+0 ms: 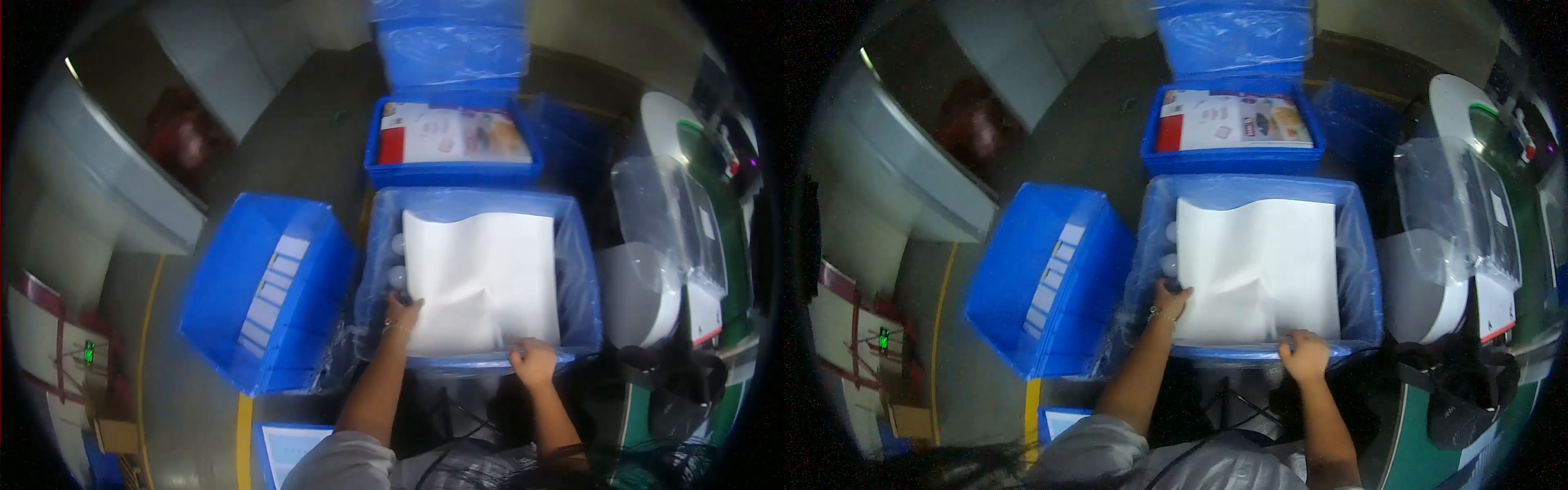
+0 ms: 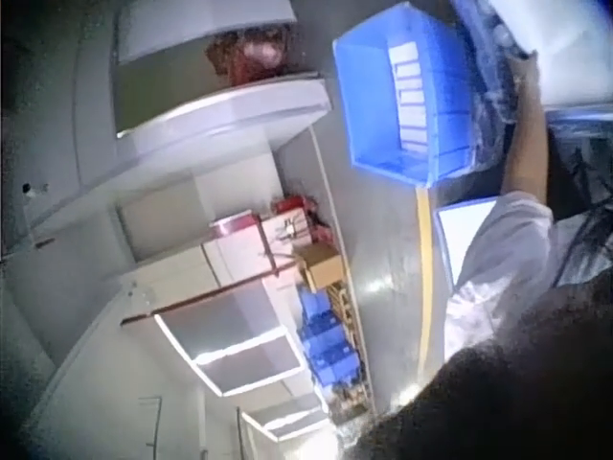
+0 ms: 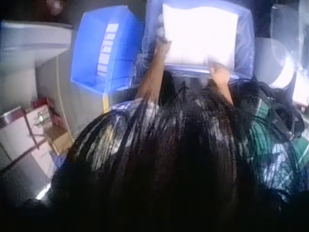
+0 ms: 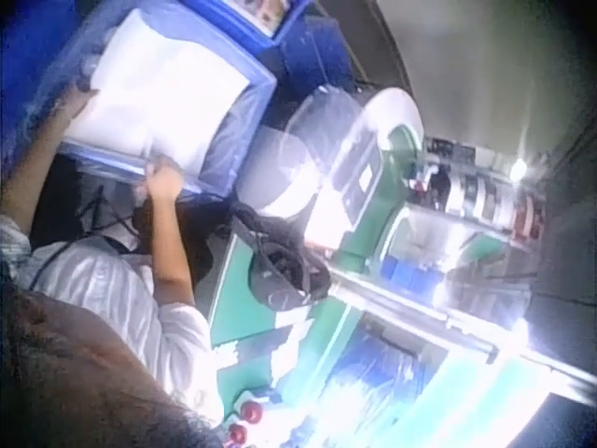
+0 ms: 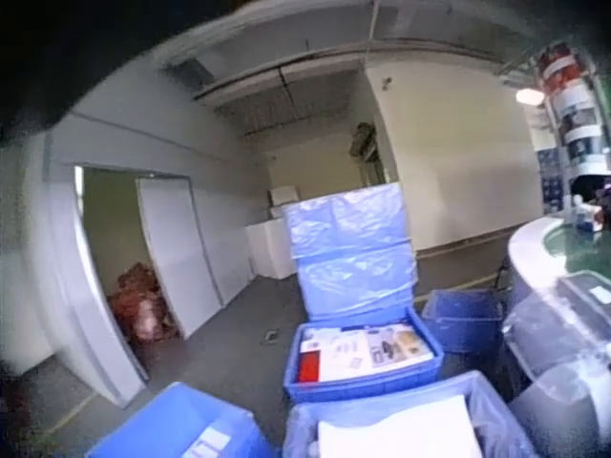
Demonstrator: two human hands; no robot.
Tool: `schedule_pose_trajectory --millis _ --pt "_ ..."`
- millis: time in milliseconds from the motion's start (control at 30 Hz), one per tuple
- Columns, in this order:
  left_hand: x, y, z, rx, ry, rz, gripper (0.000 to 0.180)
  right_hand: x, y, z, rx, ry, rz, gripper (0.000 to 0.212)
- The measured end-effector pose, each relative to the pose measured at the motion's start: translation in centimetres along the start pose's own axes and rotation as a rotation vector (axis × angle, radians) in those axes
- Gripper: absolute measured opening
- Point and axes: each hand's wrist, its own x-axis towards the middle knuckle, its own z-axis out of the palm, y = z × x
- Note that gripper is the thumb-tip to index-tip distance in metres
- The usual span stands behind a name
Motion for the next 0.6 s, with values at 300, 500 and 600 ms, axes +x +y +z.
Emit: schedule_pose_trajectory --millis 300,500,600 --pt "-1.4 0.5 -2.0 0.448 -0.023 0.358 0.026 -0.3 -0.1 0.8 -0.065 0.101 -0.058 0.022" --pt "-4.8 3.7 -5.2 0.176 0.154 0.642 0.02 0.4 -0.6 0.6 0.001 -0.02 0.086 0.025" --pt "-8.8 9.2 -8.0 -0.067 0.027 0.722 0.017 1.5 3.7 2.6 0.324 0.018 0.306 0.031"
